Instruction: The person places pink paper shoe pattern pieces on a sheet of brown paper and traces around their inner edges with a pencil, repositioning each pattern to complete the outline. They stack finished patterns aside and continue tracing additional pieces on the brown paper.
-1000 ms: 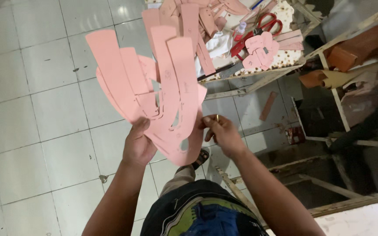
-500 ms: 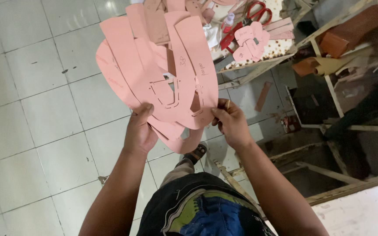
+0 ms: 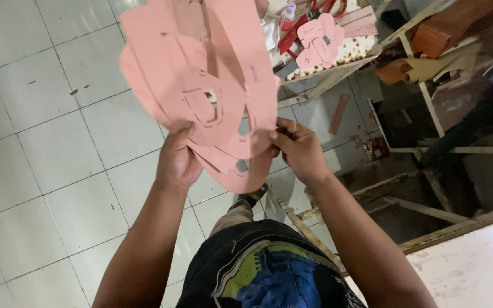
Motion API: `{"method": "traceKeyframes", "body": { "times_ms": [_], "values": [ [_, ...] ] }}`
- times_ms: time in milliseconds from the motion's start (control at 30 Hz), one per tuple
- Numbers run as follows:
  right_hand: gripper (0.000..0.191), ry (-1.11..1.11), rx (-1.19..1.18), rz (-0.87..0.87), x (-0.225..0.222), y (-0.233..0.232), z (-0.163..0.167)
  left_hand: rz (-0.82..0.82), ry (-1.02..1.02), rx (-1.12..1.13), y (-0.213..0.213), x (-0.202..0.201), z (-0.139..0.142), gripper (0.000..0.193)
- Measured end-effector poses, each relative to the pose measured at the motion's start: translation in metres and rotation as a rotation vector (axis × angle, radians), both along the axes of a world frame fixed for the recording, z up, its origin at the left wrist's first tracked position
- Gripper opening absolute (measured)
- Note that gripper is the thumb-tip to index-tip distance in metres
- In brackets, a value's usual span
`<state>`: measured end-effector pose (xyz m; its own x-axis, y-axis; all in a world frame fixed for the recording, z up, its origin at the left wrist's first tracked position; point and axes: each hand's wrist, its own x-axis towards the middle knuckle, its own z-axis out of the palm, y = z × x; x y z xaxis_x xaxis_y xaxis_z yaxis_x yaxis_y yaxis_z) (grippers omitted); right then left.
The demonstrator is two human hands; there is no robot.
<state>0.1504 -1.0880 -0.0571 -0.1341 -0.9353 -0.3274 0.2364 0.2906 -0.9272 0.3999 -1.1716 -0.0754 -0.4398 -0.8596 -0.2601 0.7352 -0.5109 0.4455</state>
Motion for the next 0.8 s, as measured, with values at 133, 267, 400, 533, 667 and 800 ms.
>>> {"method": "traceKeyframes", "body": {
  "times_ms": [133, 267, 400, 533, 667, 800],
  "values": [
    [0.035, 0.348, 0.097, -0.190, 0.010, -0.003, 0.007, 0.006, 0.095, -0.007, 0.000, -0.007, 0.000, 0.051],
    [0.033, 0.289, 0.228, 0.012, 0.013, 0.012, 0.010, 0.050, 0.066, 0.026, -0.005, -0.003, 0.002, 0.054],
    [0.020, 0.069, 0.142, 0.011, 0.018, 0.038, -0.003, 0.133, 0.025, 0.025, -0.013, 0.000, -0.001, 0.052],
    [0.011, -0.060, 0.146, -0.106, -0.002, 0.062, -0.017, 0.171, 0.090, -0.027, -0.025, 0.017, 0.000, 0.050],
    [0.008, -0.134, 0.195, -0.129, -0.019, 0.085, -0.026, 0.203, 0.165, 0.018, -0.033, 0.036, 0.003, 0.049],
    [0.008, -0.167, 0.234, -0.189, -0.027, 0.099, -0.035, 0.275, 0.191, -0.004, -0.039, 0.052, 0.005, 0.048]
  ]
}}
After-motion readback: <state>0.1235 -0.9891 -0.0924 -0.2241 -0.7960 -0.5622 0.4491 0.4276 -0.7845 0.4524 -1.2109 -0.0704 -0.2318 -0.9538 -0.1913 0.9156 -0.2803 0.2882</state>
